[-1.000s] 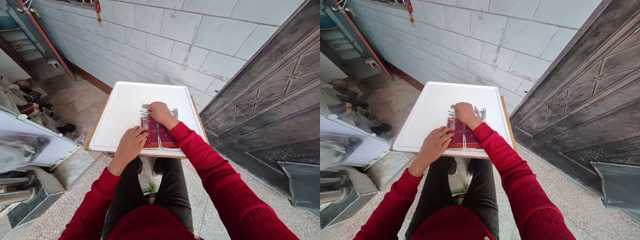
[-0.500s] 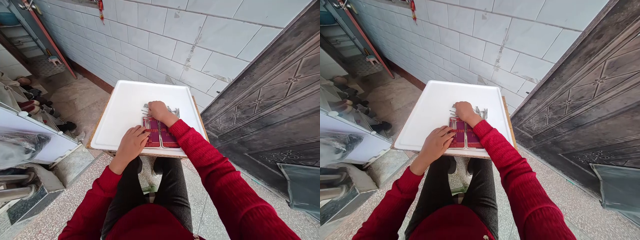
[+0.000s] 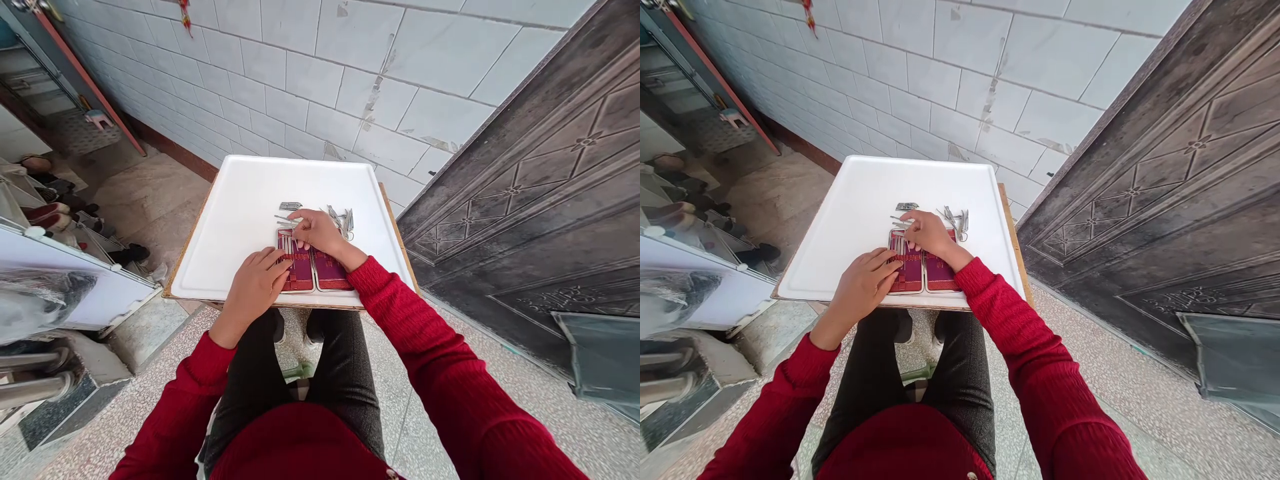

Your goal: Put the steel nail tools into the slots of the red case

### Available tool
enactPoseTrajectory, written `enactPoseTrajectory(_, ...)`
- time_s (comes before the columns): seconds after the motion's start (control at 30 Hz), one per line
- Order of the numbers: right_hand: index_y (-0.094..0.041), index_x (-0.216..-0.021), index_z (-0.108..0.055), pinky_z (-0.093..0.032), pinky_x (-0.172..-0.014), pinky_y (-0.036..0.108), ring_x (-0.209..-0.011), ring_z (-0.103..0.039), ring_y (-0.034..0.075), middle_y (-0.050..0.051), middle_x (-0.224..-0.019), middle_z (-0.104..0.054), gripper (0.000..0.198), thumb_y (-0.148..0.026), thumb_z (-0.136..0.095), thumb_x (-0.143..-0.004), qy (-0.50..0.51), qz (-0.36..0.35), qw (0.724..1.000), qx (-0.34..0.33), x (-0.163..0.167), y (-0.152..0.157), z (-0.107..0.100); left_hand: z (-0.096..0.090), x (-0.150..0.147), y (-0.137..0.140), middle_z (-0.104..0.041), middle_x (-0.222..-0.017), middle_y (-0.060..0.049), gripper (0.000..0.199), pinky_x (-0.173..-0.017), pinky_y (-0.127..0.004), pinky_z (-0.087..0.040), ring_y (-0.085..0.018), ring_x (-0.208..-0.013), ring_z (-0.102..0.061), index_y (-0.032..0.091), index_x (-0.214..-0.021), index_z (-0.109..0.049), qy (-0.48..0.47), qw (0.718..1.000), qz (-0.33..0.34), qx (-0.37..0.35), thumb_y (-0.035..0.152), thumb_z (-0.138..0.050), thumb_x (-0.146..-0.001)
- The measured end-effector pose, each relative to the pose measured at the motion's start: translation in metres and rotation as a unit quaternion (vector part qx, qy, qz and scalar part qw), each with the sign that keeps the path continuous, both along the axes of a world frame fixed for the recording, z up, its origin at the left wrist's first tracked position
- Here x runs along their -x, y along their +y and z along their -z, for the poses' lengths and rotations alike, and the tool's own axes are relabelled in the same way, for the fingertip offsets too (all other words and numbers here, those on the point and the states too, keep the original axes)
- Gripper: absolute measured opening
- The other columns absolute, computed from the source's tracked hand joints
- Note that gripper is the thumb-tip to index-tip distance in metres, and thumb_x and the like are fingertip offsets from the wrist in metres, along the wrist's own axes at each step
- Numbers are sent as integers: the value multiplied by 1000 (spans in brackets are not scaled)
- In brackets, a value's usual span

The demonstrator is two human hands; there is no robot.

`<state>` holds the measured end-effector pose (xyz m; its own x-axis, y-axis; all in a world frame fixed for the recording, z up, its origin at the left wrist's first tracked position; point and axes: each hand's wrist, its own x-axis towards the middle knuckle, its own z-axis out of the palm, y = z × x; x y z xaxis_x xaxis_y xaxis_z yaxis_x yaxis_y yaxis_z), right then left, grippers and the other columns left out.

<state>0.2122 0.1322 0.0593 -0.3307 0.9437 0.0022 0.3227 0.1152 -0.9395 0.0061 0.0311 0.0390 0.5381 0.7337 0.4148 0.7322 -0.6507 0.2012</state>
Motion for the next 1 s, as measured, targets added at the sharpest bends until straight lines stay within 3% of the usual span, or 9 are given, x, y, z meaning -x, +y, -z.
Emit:
enactPoseTrajectory(0.37, -19, -119, -68, -53, -53, 25, -54, -66, 15, -4, -64, -70, 33, -17, -71, -87, -42, 9, 999, -24, 3, -2, 6, 0, 0, 0, -69, -137, -10, 32, -108, -51, -52, -31, -134, -60, 21, -126, -71, 4, 1000, -4, -6, 24, -46, -107)
enactPoseTrajectory(0.6, -19, -99, -70, -55, -68, 28, -58, -69, 14, -3, -70, -73, 12, -12, -68, -89, -112, 23, 992, -61, 4, -4, 4, 1, 1, 1, -69, -139, -11, 32, -108, -52, -52, -32, -134, -60, 19, -127, -71, 9, 1000, -3, -6, 24, -46, -107)
enactPoseTrajectory(0.73, -18, -89, -71, -50, -73, 27, -65, -69, 14, -2, -74, -74, 7, -11, -69, -88, -160, 34, 982, -92, 5, -8, -5, 1, 1, 1, -69, -139, -11, 32, -109, -52, -52, -32, -134, -59, 20, -127, -71, 10, 1000, -2, -5, 24, -46, -107)
enactPoseTrajectory(1.0, -17, -82, -73, -42, -68, 25, -68, -61, 14, -1, -73, -71, 11, -11, -67, -88, -209, 35, 968, -132, 6, -10, -10, 3, 1, 1, -70, -137, -11, 33, -107, -52, -53, -32, -133, -61, 21, -127, -72, 8, 1000, -5, -24, 25, -45, -107)
